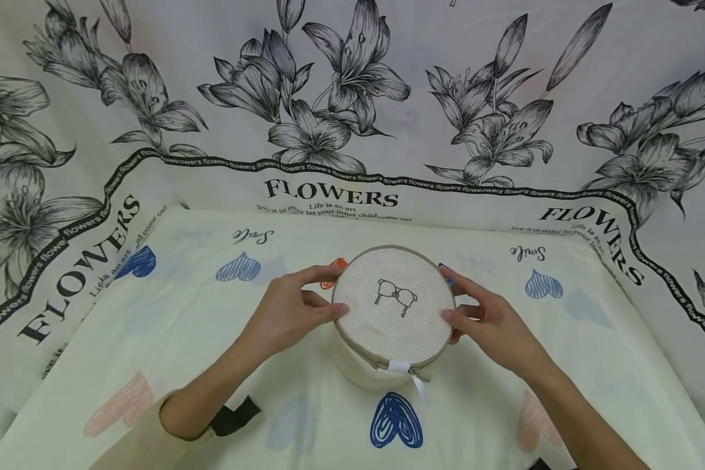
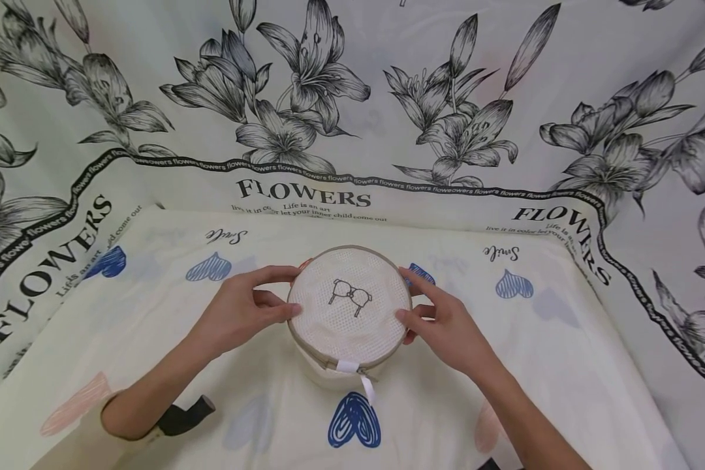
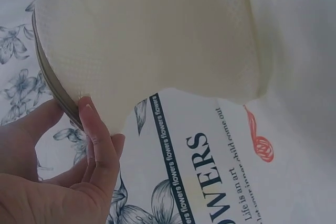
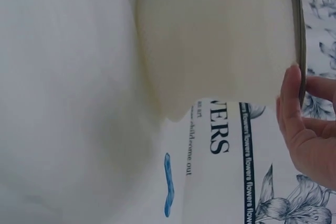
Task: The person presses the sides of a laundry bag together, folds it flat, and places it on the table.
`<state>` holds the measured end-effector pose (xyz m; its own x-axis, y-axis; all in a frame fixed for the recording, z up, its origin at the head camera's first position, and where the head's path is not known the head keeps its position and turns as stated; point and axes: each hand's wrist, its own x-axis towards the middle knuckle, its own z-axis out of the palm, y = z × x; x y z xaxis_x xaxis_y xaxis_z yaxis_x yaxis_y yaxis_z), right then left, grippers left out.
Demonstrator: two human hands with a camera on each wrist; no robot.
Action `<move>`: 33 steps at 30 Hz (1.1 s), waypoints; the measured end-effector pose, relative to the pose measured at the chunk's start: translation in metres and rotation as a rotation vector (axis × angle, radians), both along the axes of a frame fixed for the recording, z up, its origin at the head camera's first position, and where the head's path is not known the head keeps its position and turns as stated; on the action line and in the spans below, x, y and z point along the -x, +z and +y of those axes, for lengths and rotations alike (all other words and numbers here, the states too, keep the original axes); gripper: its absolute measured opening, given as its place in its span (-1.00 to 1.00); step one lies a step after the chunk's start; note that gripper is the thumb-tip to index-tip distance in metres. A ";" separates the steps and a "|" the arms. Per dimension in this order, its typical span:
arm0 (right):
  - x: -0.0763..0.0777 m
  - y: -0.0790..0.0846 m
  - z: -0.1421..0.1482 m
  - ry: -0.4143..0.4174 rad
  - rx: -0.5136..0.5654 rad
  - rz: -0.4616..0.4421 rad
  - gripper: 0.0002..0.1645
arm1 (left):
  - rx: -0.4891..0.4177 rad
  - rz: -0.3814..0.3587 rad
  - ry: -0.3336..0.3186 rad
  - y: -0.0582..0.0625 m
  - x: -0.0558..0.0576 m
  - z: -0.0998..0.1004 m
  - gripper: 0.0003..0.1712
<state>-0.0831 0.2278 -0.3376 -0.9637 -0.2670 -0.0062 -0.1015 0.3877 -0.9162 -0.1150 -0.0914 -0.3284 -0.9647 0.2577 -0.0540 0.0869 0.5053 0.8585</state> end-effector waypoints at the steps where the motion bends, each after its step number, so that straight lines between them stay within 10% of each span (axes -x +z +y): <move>1: 0.000 -0.001 0.000 0.003 0.003 -0.002 -0.21 | -0.001 0.000 -0.008 0.000 0.000 0.000 -0.27; 33: 0.000 -0.009 0.000 -0.085 -0.146 -0.051 -0.21 | -0.083 -0.080 -0.025 -0.015 0.000 0.005 -0.18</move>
<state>-0.0831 0.2277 -0.3467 -0.9802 -0.1773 -0.0880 -0.0178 0.5218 -0.8529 -0.1146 -0.0864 -0.3435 -0.9514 0.2886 -0.1078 0.0284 0.4305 0.9022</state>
